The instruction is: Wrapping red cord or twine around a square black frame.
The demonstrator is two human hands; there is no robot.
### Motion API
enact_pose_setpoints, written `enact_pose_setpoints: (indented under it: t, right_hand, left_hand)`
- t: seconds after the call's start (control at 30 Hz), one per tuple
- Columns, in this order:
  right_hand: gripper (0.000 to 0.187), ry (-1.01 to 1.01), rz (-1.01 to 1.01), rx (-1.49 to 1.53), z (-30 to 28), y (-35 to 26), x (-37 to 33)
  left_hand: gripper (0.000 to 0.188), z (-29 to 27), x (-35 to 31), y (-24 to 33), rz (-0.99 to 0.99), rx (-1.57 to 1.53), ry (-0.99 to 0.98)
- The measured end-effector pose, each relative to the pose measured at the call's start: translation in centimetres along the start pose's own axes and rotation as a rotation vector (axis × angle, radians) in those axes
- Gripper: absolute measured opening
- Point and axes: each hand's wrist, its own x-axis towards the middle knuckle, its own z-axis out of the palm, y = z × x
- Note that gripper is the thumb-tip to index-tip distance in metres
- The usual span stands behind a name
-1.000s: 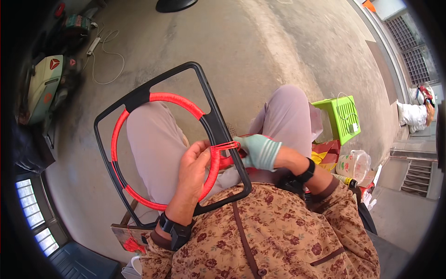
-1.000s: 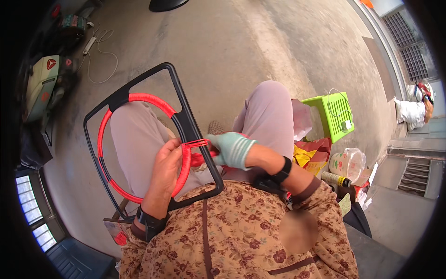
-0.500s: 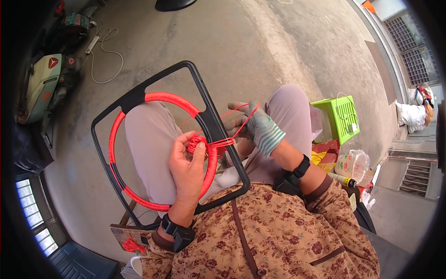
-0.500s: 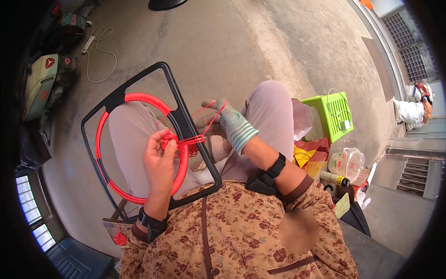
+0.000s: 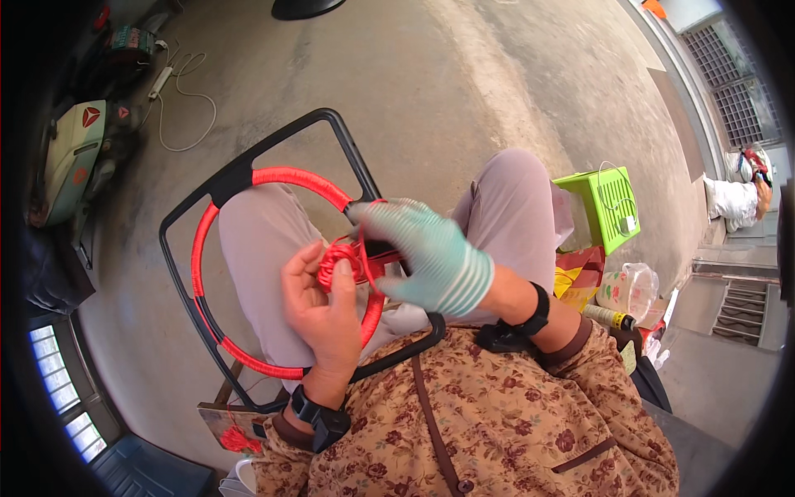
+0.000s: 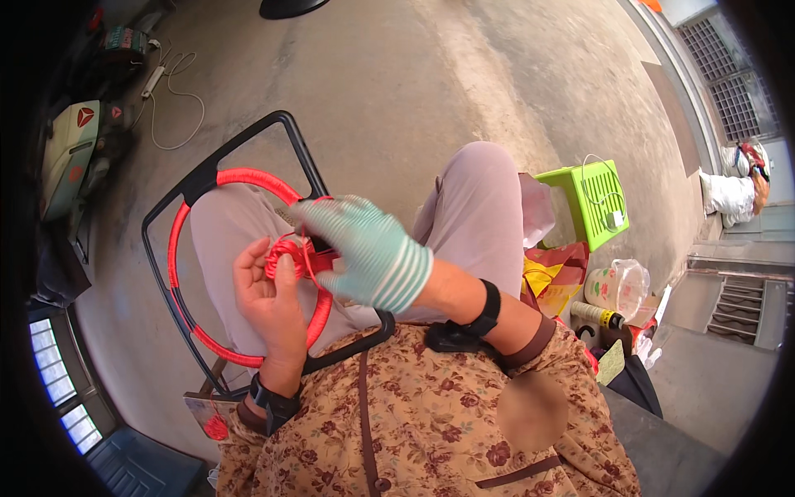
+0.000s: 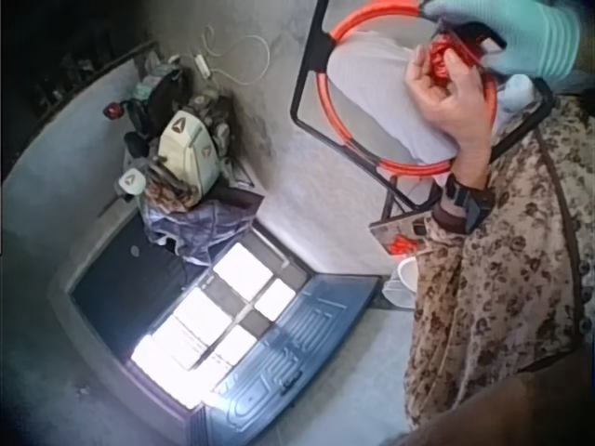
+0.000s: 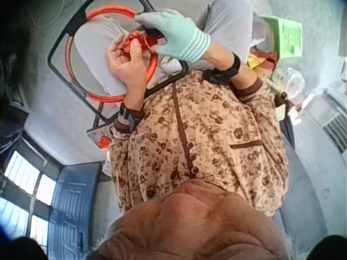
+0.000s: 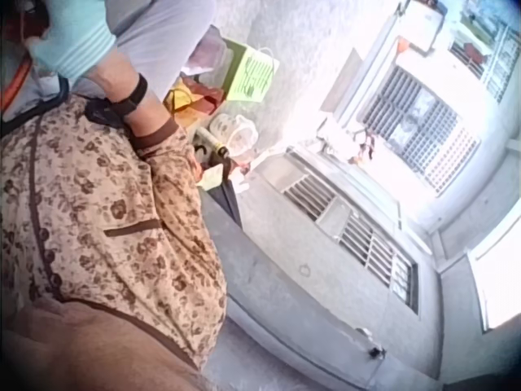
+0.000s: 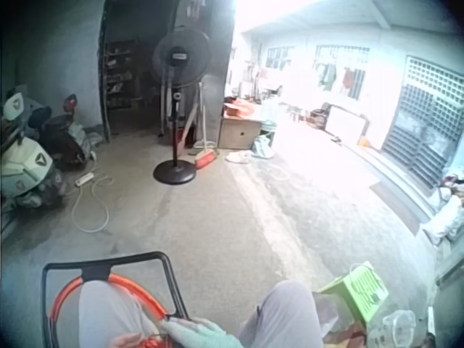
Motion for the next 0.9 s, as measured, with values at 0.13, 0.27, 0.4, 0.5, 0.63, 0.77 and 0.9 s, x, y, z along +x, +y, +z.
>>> enact_pose_setpoints:
  t: [0.13, 0.27, 0.4, 0.5, 0.63, 0.77, 0.9]
  right_hand:
    - [0.064, 0.073, -0.19, -0.242, 1.7, 1.1, 0.3]
    - [0.057, 0.265, 0.141, 0.351, 0.5, 0.8, -0.3]
    - [0.054, 0.204, -0.034, -0.501, -4.4, 2.0, -2.3]
    - [0.048, 0.166, 0.12, -0.844, -8.8, 6.3, -4.7]
    - [0.036, 0.58, 0.553, -0.544, -14.2, 12.1, -9.4]
    - [0.028, 1.169, 0.62, 0.252, -21.2, 17.5, -13.6]
    - [0.016, 1.202, 0.478, 0.581, -20.6, 17.7, -14.0]
  left_hand:
    - [0.032, 0.2, -0.7, 0.0, 0.117, -0.011, -0.054]
    - [0.026, -0.3, 0.3, -1.1, -0.016, -0.088, 0.014]
    - [0.021, -0.7, 0.3, -2.2, -0.155, -0.027, -0.062]
    - [0.019, -1.0, 0.5, -3.1, -0.216, -0.07, -0.104]
    - [0.016, -0.6, 0.4, -2.2, -0.409, -0.144, -0.175]
    - [0.017, -0.6, 0.6, -1.6, -0.545, -0.261, -0.229]
    - [0.018, -0.3, 0.5, -1.9, -0.55, -0.307, -0.22]
